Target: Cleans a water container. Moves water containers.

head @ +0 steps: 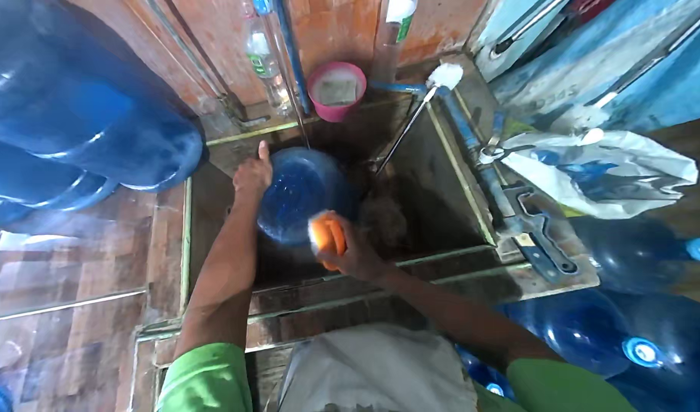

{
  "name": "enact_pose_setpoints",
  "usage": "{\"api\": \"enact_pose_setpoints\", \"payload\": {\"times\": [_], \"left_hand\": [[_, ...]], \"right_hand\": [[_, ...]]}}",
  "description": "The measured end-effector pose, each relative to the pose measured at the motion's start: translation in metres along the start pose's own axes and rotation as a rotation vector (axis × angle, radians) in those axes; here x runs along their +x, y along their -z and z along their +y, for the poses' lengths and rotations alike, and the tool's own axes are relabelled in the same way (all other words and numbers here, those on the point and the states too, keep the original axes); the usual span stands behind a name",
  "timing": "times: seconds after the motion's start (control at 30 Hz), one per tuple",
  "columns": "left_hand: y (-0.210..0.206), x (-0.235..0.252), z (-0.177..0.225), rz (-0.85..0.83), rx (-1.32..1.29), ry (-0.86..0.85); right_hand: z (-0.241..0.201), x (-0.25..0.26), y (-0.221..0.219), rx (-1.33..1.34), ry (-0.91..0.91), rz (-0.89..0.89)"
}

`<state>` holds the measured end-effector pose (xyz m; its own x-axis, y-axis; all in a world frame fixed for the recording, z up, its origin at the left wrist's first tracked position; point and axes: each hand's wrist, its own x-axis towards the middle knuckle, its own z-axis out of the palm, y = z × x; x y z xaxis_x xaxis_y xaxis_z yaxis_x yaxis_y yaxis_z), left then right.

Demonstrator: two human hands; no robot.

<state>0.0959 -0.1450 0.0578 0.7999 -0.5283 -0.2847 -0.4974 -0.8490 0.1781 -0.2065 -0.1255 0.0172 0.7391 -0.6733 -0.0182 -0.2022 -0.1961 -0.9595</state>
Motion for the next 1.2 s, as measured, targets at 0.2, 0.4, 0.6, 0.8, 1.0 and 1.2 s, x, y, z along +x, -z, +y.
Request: {"api": "enact_pose_setpoints", "payload": {"times": [0.2, 0.4, 0.6, 0.8, 1.0, 1.2], "left_hand": [[-0.029, -0.045, -0.013, 0.047, 0.036, -0.113], [-0.039, -0.054, 0.003, 0.09, 0.086, -0.405], [-0.038, -0.056, 0.021, 0.048, 0.092, -0.249], [-0.053, -0.067, 0.012, 0.183, 0.012, -0.778], [-0.062, -0.055, 0.022, 0.279, -0.138, -0.947], [-0.053, -0.045, 0.046, 0.4, -0.13, -0.856]], "right_hand": [[0.067, 0.052, 0.005, 0.563, -0.389, 0.366], [0.035, 0.015, -0.021, 0.544, -0.442, 0.22], [0.068, 0.048, 0.017, 0.745, -0.416, 0.472], [0.025, 0.076, 0.031, 0.654, -0.224, 0.522], [0.028, 0.033, 0.0, 0.58, -0.377, 0.315], [0.02, -0.003, -0.016, 0.632, -0.434, 0.259]]}}
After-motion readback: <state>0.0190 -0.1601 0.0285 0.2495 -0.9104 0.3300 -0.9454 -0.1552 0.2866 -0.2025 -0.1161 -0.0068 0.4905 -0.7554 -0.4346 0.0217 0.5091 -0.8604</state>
